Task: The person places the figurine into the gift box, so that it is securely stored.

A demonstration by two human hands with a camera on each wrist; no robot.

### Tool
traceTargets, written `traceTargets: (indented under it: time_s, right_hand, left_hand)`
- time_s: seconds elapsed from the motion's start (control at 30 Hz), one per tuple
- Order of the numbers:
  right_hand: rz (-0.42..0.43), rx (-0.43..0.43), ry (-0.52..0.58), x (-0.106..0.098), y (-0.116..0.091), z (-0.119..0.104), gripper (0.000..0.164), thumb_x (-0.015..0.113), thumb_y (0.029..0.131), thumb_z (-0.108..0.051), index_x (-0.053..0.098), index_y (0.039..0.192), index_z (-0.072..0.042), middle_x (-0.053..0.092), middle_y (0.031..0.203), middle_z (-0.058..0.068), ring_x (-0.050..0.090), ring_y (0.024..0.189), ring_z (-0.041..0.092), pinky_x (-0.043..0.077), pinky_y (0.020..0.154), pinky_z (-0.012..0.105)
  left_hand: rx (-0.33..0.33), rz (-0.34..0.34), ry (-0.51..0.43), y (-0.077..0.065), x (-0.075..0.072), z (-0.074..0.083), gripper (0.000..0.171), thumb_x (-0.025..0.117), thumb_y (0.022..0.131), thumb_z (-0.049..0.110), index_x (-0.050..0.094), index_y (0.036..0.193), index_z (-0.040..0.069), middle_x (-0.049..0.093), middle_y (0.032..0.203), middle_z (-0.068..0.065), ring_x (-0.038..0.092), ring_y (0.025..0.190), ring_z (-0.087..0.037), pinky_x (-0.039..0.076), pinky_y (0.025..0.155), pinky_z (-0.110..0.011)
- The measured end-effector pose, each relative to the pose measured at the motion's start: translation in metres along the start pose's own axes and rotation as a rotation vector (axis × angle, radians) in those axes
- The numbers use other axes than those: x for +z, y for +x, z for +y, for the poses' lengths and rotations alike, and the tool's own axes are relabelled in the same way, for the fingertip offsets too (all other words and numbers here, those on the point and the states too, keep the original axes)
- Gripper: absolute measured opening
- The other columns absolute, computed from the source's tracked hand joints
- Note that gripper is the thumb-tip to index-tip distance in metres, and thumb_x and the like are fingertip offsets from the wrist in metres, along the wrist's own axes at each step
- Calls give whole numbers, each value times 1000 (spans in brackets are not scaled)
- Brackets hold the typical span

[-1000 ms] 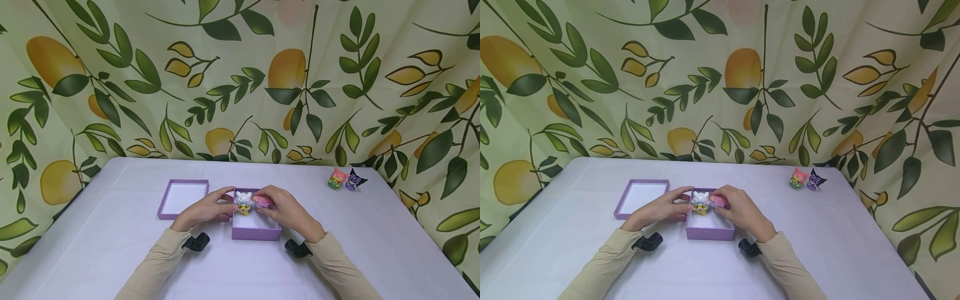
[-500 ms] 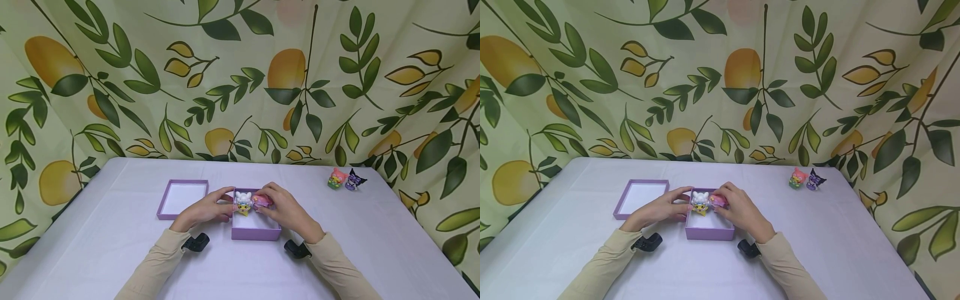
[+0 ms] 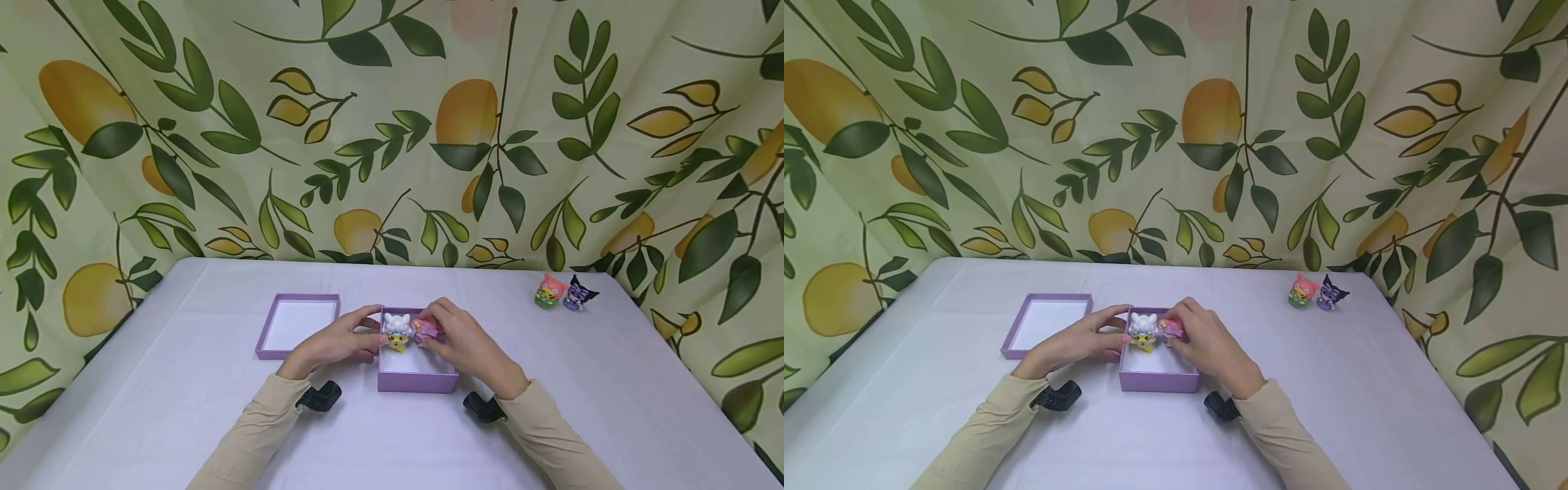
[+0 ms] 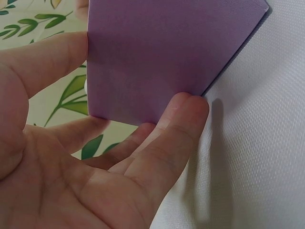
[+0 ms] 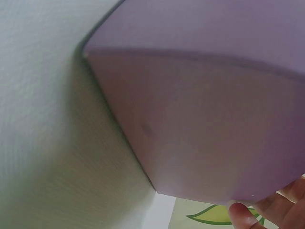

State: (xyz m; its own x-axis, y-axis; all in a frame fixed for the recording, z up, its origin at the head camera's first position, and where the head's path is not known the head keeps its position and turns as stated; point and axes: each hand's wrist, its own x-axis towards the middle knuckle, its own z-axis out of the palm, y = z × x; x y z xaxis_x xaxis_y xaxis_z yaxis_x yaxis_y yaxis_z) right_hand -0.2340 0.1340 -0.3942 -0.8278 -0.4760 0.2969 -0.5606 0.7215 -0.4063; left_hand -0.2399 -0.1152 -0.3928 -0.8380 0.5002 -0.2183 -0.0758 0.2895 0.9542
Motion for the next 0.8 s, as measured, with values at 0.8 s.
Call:
traceTargets:
  time_s: [0.8]
  right_hand:
    - [-8, 47, -40, -3, 1, -8, 35, 84, 78, -9, 70, 110, -9, 67, 112, 4, 64, 100, 18, 59, 90, 34]
  left_hand:
    - [-5, 2, 9, 0, 0, 0, 71, 64, 96, 17, 26, 155, 6, 44, 139, -26, 67, 94, -21, 59, 89, -37]
